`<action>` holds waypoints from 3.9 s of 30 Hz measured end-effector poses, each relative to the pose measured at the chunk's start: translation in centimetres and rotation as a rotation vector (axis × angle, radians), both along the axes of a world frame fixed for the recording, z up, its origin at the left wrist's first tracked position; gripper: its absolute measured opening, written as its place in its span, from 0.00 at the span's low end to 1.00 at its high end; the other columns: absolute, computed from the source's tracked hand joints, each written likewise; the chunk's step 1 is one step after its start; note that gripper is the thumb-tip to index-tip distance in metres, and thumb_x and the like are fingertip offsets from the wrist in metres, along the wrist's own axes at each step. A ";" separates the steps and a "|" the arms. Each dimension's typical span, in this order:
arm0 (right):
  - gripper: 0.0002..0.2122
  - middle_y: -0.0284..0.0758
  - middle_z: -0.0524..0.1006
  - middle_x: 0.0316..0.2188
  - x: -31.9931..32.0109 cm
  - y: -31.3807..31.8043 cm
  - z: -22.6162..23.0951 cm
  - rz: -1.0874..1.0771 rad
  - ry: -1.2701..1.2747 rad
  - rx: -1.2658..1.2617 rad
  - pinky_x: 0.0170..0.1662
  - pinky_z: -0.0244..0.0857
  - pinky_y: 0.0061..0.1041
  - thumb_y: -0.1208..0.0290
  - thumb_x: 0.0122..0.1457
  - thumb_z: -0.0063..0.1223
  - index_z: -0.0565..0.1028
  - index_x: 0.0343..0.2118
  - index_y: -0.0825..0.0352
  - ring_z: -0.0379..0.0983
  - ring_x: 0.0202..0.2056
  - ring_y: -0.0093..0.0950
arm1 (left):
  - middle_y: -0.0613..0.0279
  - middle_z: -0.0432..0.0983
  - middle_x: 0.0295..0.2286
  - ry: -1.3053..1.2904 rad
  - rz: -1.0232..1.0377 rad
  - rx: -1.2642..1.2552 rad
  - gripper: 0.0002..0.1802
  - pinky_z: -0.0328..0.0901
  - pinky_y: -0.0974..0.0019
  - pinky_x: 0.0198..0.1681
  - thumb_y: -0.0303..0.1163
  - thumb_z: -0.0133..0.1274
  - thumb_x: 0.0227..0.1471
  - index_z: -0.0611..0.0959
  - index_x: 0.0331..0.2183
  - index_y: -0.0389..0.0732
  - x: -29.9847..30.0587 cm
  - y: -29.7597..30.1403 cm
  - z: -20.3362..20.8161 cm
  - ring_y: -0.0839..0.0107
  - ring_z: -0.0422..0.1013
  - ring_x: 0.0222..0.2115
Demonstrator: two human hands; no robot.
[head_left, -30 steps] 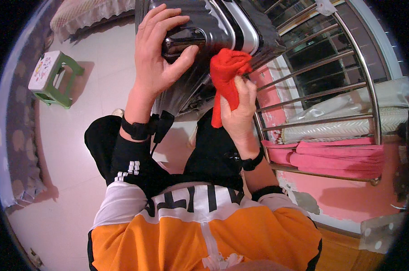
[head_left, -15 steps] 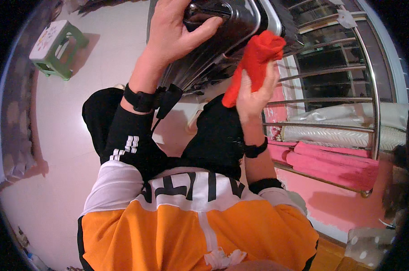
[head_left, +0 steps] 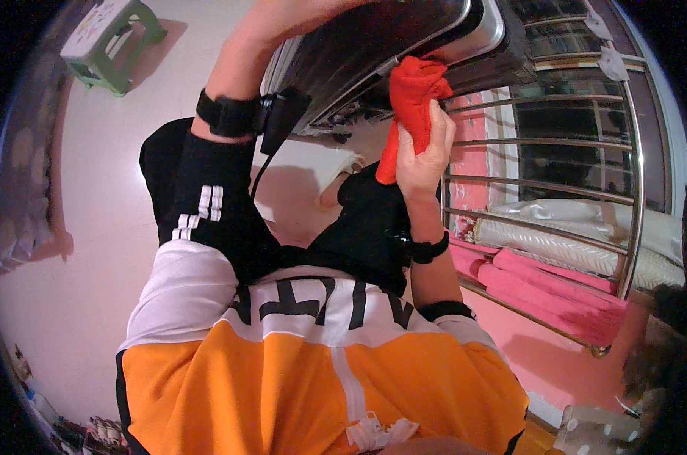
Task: The person wipes the exterior of a hard-shell suitcase with a red cloth, focusing on the handle, latches, and side panels. The person then wipes a metal bed frame with the same cloth.
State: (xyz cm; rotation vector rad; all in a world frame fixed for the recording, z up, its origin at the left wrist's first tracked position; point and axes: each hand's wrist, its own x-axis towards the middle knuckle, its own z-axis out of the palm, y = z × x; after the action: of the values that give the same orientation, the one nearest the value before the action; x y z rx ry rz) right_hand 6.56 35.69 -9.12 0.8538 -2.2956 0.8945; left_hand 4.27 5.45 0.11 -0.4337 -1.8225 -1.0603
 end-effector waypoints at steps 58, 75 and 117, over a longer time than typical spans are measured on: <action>0.22 0.44 0.76 0.55 3.0 -1.7 -4.6 0.172 -0.266 0.176 0.59 0.62 0.41 0.73 0.59 0.59 0.74 0.57 0.69 0.71 0.52 0.46 | 0.47 0.77 0.49 -0.411 0.238 0.709 0.33 0.69 0.59 0.55 0.36 0.66 0.54 0.73 0.55 0.32 4.6 14.7 -20.2 0.60 0.75 0.50; 0.18 0.46 0.74 0.57 1.5 -1.2 -6.9 0.072 -0.273 0.113 0.61 0.60 0.43 0.74 0.59 0.57 0.78 0.53 0.68 0.67 0.56 0.47 | 0.54 0.79 0.47 -0.767 0.180 1.176 0.27 0.70 0.62 0.51 0.36 0.61 0.59 0.75 0.55 0.34 2.9 14.9 -30.7 0.66 0.75 0.47; 0.19 0.44 0.75 0.57 0.8 -0.4 -8.1 0.107 -0.748 -0.288 0.34 0.71 0.18 0.77 0.69 0.49 0.68 0.61 0.75 0.78 0.30 0.20 | 0.50 0.81 0.39 -1.203 -0.394 0.865 0.29 0.74 0.58 0.42 0.36 0.58 0.48 0.80 0.52 0.34 6.8 16.8 -34.8 0.60 0.78 0.36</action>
State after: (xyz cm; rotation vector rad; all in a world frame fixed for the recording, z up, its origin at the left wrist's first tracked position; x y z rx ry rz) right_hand 7.37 35.32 -17.23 0.5715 -2.6224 1.7789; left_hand 11.03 22.22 -34.65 0.5312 -1.9553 -2.5863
